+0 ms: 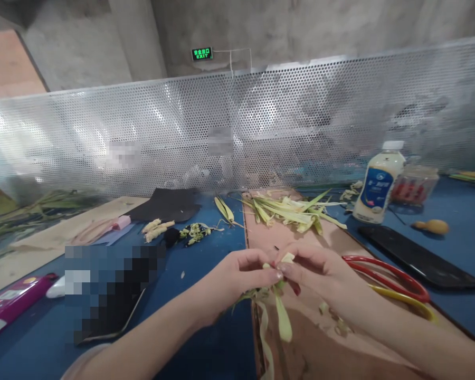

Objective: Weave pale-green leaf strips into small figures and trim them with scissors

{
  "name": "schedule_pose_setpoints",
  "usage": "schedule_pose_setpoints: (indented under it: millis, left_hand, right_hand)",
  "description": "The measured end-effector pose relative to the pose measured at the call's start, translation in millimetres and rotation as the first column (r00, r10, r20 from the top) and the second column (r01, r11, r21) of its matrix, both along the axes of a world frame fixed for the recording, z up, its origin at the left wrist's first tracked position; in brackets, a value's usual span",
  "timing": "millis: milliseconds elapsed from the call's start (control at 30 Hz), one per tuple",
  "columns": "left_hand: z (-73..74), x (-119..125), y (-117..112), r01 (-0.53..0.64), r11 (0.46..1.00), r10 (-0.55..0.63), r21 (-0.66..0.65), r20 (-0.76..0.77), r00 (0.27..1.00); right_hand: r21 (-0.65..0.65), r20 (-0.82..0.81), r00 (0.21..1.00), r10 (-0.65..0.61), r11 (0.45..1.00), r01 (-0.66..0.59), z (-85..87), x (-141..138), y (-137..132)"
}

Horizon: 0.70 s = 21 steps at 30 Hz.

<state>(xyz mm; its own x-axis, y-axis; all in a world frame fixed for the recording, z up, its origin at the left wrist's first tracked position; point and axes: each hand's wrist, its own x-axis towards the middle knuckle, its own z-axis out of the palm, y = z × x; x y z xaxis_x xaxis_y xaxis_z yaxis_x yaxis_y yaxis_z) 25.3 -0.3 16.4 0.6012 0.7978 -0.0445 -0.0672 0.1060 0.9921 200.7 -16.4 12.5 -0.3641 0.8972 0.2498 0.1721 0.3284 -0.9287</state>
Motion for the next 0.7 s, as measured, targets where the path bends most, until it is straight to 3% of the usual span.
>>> schedule_pose_setpoints:
  millis: [100, 200, 300, 400, 500, 600, 700]
  left_hand:
    - [-0.1, 0, -1, 0.056, 0.998, -0.055, -0.036, 0.034, 0.998]
    - [0.4, 0, 0, 0.091, 0.995, -0.089, -0.045, 0.045, 0.995]
    - [0.3, -3, 1, 0.102, 0.991, -0.102, -0.082, 0.007, 0.995]
    - [-0.2, -8, 2, 0.241, 0.960, -0.251, -0.142, -0.057, 0.966]
    - [1.0, -11, 2, 0.331, 0.929, -0.347, -0.167, -0.077, 0.935]
    - [9.8, -15, 3, 0.299, 0.945, -0.308, -0.129, -0.057, 0.950]
    - [32.6, -31, 4, 0.191, 0.982, -0.191, -0.011, -0.050, 0.980]
  right_hand:
    - [-0.036, 0.043, 0.998, 0.046, 0.998, -0.044, -0.2, 4, -1]
    - [0.064, 0.165, 0.986, 0.034, 0.997, -0.045, 4.5, 8, -2]
    - [0.135, 0.247, 0.965, 0.091, 0.983, -0.127, 12.8, 10, -5]
    - [0.133, 0.351, 0.920, 0.174, 0.963, -0.233, 17.9, 10, -9]
    - [0.176, 0.448, 0.880, 0.161, 0.949, -0.263, 19.1, 8, -12]
    - [0.227, 0.414, 0.893, 0.175, 0.930, -0.288, 24.5, 5, -8]
    - [0.254, 0.329, 0.931, 0.160, 0.934, -0.250, 42.0, -7, 6]
